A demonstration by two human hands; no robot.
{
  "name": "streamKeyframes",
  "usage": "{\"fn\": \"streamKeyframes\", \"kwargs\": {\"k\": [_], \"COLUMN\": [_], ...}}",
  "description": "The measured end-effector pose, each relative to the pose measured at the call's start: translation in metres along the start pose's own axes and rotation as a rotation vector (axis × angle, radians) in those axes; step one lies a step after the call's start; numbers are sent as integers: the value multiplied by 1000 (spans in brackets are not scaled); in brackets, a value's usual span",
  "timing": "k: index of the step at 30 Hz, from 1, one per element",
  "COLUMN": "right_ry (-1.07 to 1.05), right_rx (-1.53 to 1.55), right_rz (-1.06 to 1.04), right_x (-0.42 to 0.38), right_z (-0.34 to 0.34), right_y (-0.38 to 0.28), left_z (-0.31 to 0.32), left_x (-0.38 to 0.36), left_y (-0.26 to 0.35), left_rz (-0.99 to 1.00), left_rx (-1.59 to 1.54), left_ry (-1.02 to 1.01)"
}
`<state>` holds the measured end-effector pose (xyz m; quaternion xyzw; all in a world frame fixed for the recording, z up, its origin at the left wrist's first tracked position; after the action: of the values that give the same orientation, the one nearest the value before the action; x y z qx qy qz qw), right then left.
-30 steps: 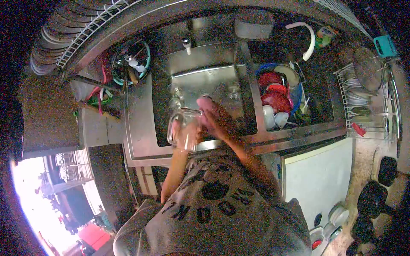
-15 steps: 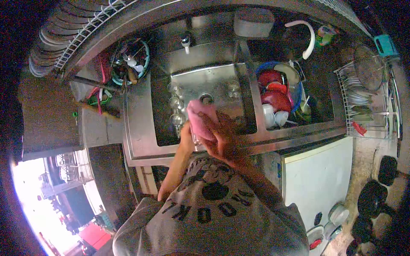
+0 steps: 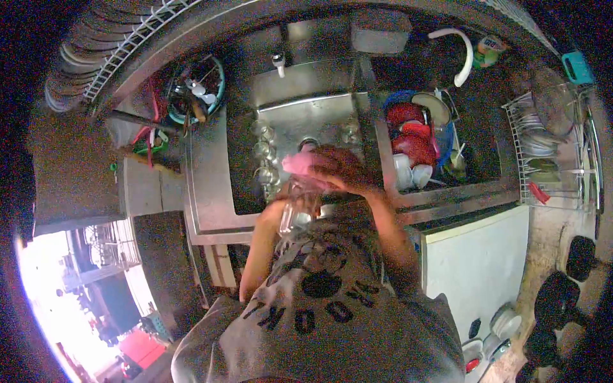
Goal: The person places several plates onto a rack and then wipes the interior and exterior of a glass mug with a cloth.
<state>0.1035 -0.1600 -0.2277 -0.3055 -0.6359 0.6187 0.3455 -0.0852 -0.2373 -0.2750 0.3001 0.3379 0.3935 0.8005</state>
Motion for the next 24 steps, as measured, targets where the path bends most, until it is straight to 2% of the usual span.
{"fn": "streamKeyframes", "kwargs": {"k": [1, 2, 3, 4, 5, 6, 8, 10, 12, 13, 14, 16, 18, 19, 20, 22, 24], "right_ry": [23, 51, 56, 84, 107, 104, 407, 403, 397, 378, 357, 376, 396, 418, 422, 230, 212], "right_rx": [-35, -76, -79, -158, -236, -236, -245, -277, -316, -295, -272, -183, 392, 55, 54, -279, -264], "right_rz": [46, 88, 87, -2, -92, -92, -71, -26, 6, 41, 77, 97, 116, 103, 104, -193, -200], "right_x": [1, 3, 3, 3, 3, 3, -3, -13, -23, -28, -33, -41, -48, -50, -51, -48, -36], "right_z": [0, -2, -2, -1, 2, 8, 22, 36, 44, 46, 48, 46, 42, 36, 34, 34, 49], "right_y": [-15, -23, -23, -25, -28, -30, -38, -33, -24, -23, -23, -34, -41, -38, -36, -45, -50], "left_z": [-20, -19, -19, -18, -7, 6, 20, 4, 3, -4, -5, -8, -4, -3, -2, -5, -1], "left_x": [6, 8, 9, 7, 4, 2, 1, 14, 30, 26, 26, 24, 27, 29, 30, 34, 34], "left_y": [-24, -23, -24, -24, -10, 3, 23, 14, 28, 35, 33, 34, 36, 35, 34, 27, 18], "left_rz": [-65, -61, -90, -123, -77, -75, 100, 121, 358, 293, 292, 309, 294, 284, 272, 275, 279], "left_rx": [-50, -48, -113, -180, -143, -144, -175, -215, -356, -268, -270, -380, -397, -487, -577, -604, -629], "left_ry": [-47, -50, -33, -14, -5, -3, 177, 218, 422, 246, 246, 422, 457, 519, 581, 531, 480]}}
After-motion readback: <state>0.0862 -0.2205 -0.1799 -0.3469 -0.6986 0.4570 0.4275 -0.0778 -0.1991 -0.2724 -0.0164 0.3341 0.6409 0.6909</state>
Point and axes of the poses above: each hand's wrist, its own x-axis towards the middle knuckle, its own z-axis out of the palm, y = z × x, the point moved 2 cm from there along x, towards the middle knuckle, and after that the axes turned 8 degrees about x, right-handed, at the moved point
